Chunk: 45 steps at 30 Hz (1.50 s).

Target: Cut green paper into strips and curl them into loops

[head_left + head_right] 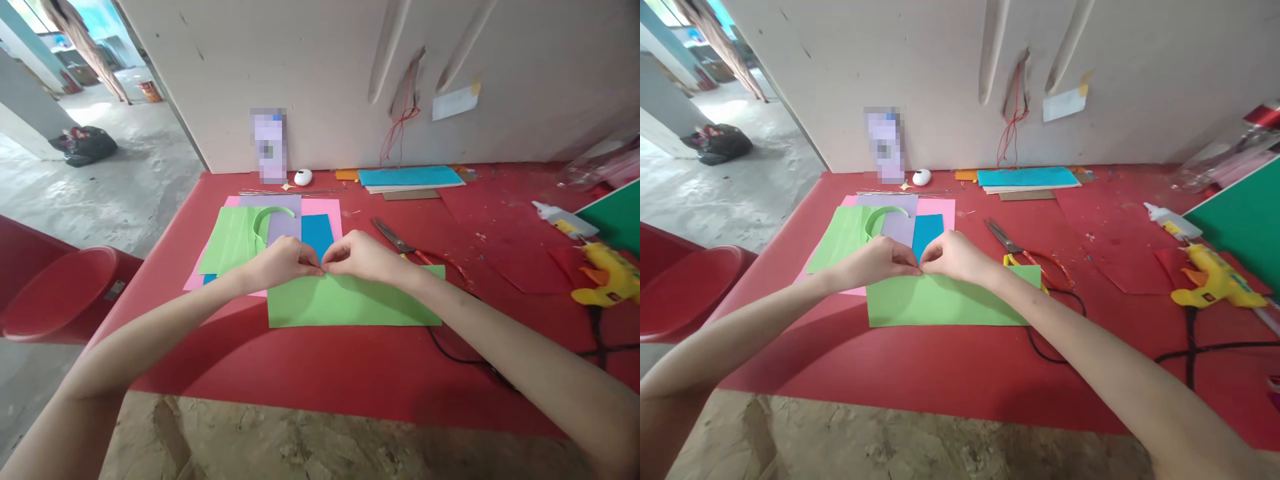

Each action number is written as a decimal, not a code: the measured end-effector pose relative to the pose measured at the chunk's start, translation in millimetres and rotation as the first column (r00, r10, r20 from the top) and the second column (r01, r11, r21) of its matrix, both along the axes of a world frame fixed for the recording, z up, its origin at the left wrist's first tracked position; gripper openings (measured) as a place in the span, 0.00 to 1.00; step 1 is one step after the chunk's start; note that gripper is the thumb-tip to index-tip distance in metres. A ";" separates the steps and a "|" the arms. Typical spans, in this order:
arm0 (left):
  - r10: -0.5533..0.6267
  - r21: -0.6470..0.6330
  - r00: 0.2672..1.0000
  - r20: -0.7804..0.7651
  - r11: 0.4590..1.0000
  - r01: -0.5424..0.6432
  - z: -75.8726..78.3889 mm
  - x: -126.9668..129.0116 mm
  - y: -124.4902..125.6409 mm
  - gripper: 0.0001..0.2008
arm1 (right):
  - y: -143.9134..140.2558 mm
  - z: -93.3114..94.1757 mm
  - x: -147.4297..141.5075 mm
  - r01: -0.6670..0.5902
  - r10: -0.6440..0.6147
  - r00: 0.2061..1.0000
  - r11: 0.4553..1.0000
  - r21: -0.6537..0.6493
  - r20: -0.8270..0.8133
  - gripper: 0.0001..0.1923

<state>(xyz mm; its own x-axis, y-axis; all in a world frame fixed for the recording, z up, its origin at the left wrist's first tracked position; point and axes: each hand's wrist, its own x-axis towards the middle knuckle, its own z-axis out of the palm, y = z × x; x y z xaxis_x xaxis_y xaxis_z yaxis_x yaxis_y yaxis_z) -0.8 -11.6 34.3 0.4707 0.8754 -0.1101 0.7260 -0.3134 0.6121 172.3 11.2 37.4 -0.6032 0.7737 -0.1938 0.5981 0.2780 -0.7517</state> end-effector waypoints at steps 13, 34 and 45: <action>-0.005 -0.013 0.999 0.035 1.000 0.005 20.6 -34.4 -13.6 0.08 | -9.8 11.3 43.1 0.131 -0.132 0.990 0.991 0.018 0.049 0.07; -0.172 0.066 0.967 -0.189 0.980 0.187 27.4 4.1 -11.7 0.15 | -33.7 10.7 2.9 0.189 -0.177 0.962 0.981 0.039 -0.207 0.05; -0.171 0.007 0.978 -0.116 0.985 0.173 34.0 -12.6 -12.2 0.21 | -27.1 14.4 22.3 0.238 -0.231 0.968 0.969 0.065 -0.098 0.04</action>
